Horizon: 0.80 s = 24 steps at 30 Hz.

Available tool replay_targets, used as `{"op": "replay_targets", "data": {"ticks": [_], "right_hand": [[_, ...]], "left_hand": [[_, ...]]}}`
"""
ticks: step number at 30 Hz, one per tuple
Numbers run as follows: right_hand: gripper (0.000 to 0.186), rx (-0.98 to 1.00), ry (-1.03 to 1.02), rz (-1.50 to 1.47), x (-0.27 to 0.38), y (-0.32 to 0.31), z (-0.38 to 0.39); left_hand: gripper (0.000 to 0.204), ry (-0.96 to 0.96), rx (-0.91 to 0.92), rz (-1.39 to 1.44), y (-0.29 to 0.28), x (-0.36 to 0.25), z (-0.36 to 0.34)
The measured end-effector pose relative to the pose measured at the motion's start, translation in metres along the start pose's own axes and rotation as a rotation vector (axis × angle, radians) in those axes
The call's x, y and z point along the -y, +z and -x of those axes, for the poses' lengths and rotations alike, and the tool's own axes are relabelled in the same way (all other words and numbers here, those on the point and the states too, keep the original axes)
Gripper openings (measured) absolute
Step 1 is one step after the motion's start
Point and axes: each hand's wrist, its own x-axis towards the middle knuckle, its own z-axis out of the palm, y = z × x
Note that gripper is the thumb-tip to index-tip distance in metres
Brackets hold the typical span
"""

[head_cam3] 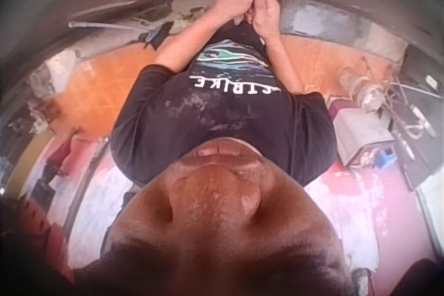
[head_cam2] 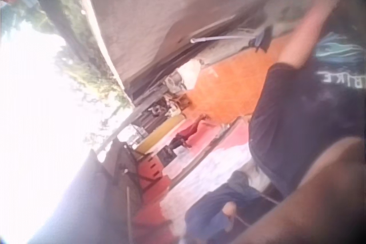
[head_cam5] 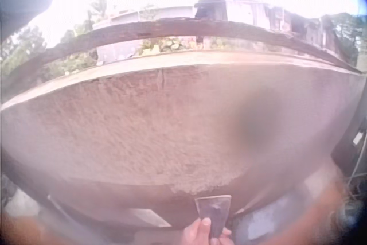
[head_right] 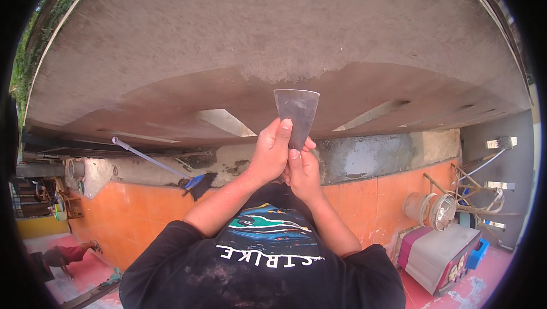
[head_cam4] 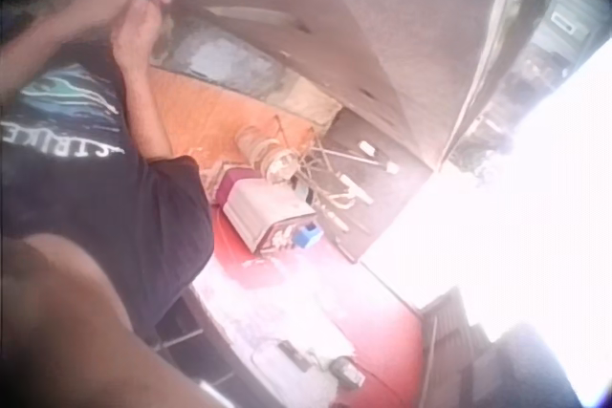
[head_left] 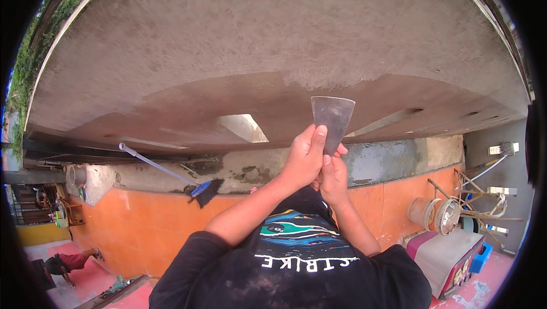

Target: The person uses a metal trowel to spread and smooth wet plaster on a curved ceiling surface. The person repeatedly applies and levels the material across the ceiling, maintaining consistent pressure and motion.

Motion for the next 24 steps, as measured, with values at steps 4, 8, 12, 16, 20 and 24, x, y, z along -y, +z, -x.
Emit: {"op": "replay_targets", "data": {"ticks": [4, 8, 12, 16, 20, 24], "right_hand": [[0.042, -0.046, 0.014, 0.105, 0.002, 0.002, -0.013], [0.042, -0.059, -0.204, 0.31, 0.024, 0.021, -0.04], [0.039, -0.046, -0.157, 0.132, 0.036, 0.021, -0.032], [0.043, -0.05, -0.029, 0.083, 0.017, 0.011, -0.01], [0.041, -0.081, 0.004, 0.08, 0.0, 0.004, -0.008], [0.03, 0.0, -0.017, -0.037, 0.014, 0.011, -0.021]], "left_hand": [[0.047, 0.04, -0.062, 0.017, -0.001, -0.003, -0.009], [0.045, 0.175, -0.082, 0.043, -0.008, -0.032, -0.021], [0.043, 0.217, 0.0, 0.081, -0.003, -0.042, -0.013], [0.048, 0.025, 0.0, 0.02, 0.0, -0.02, -0.006], [0.049, 0.045, -0.047, 0.023, -0.002, -0.001, -0.008], [0.048, 0.09, -0.06, 0.005, -0.003, -0.014, -0.014]]}}
